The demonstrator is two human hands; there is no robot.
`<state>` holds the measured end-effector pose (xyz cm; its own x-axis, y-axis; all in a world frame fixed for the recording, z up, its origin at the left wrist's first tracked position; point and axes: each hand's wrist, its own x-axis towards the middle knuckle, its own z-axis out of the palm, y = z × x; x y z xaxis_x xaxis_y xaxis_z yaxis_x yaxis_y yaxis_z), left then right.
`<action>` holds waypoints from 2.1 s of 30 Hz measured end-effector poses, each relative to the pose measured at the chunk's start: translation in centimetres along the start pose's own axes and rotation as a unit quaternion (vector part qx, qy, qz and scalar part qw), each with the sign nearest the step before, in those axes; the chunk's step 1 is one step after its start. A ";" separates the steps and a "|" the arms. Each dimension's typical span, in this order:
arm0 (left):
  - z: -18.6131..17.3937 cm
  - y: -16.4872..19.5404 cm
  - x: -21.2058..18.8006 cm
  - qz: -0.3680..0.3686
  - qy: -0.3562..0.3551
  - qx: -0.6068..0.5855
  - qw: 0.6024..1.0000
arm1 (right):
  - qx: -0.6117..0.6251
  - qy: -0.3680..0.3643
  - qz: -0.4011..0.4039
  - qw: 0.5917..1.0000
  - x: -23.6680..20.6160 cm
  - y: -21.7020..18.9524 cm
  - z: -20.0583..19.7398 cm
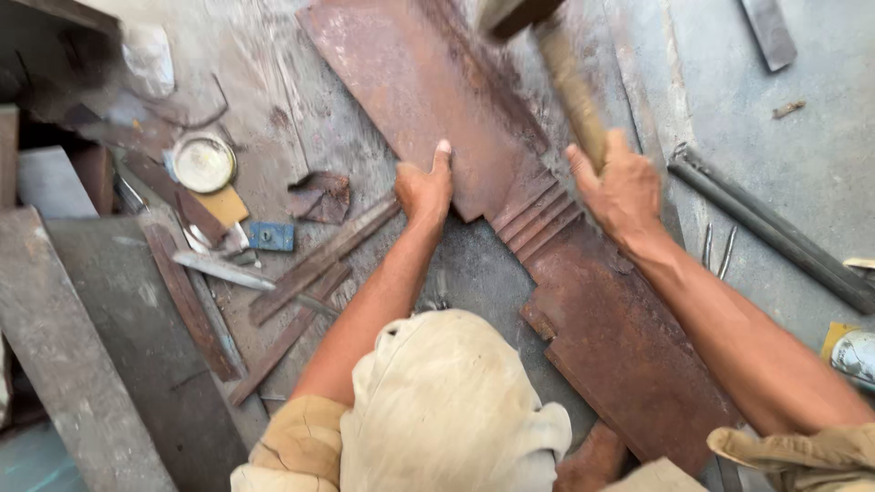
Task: The person hammers a flat, rusty metal sheet on the floor using a small hammer and a large wooden mallet. They repeatedly reposition and flip the sheet to flatten and shape it.
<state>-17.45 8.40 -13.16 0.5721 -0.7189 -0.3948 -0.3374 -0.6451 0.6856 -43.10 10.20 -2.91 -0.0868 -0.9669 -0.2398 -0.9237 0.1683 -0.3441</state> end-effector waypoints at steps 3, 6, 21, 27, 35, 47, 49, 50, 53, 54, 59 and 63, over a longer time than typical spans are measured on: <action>-0.1 -0.1 -0.2 -0.020 -0.002 0.015 1.000 | 0.135 0.047 -0.015 0.990 -3.2 2.2 0.7; -0.1 -0.1 -0.4 -0.041 -0.015 0.006 0.999 | -0.030 0.105 -0.103 0.989 -5.2 4.6 0.6; 0.4 -0.6 0.0 -0.001 0.000 0.019 1.000 | -0.034 0.049 -0.017 0.998 -11.8 7.1 1.2; -0.8 -0.2 -0.6 0.018 -0.019 -0.030 0.999 | -0.046 -0.005 0.050 0.998 -12.8 7.1 -0.6; -10.0 10.0 1.3 0.011 -0.123 -0.288 0.950 | 0.037 -0.057 0.151 0.986 -13.6 9.7 -8.2; -8.2 14.7 -1.3 0.219 -0.049 -0.104 0.969 | 0.367 -0.073 0.166 0.912 -9.8 12.4 -11.0; -5.8 9.2 -4.3 0.115 -0.087 -0.032 0.989 | 0.377 -0.061 0.177 0.907 -9.4 13.5 -8.6; -4.7 6.6 -5.5 0.001 -0.148 0.050 0.988 | 0.380 -0.057 0.175 0.906 -9.4 14.1 -7.2; -1.7 0.9 -8.3 0.015 -0.239 0.072 0.968 | 0.351 -0.026 0.190 0.917 -10.3 14.9 -2.1; -0.8 -0.1 -9.0 0.028 -0.248 0.044 0.967 | 0.321 -0.012 0.202 0.925 -10.9 14.7 -0.3; 2.4 -0.2 -8.8 0.010 -0.229 -0.001 0.973 | 0.323 0.065 0.147 0.933 -12.4 12.2 3.6; 0.8 1.6 -5.2 0.117 -0.151 -0.081 0.978 | 0.449 0.047 0.133 0.882 -13.1 8.9 2.8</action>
<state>-21.59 10.82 -10.51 0.2387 -0.9018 -0.3603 -0.2961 -0.4209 0.8574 -49.18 24.92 -5.36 -0.3257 -0.8750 -0.3581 -0.2022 0.4345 -0.8777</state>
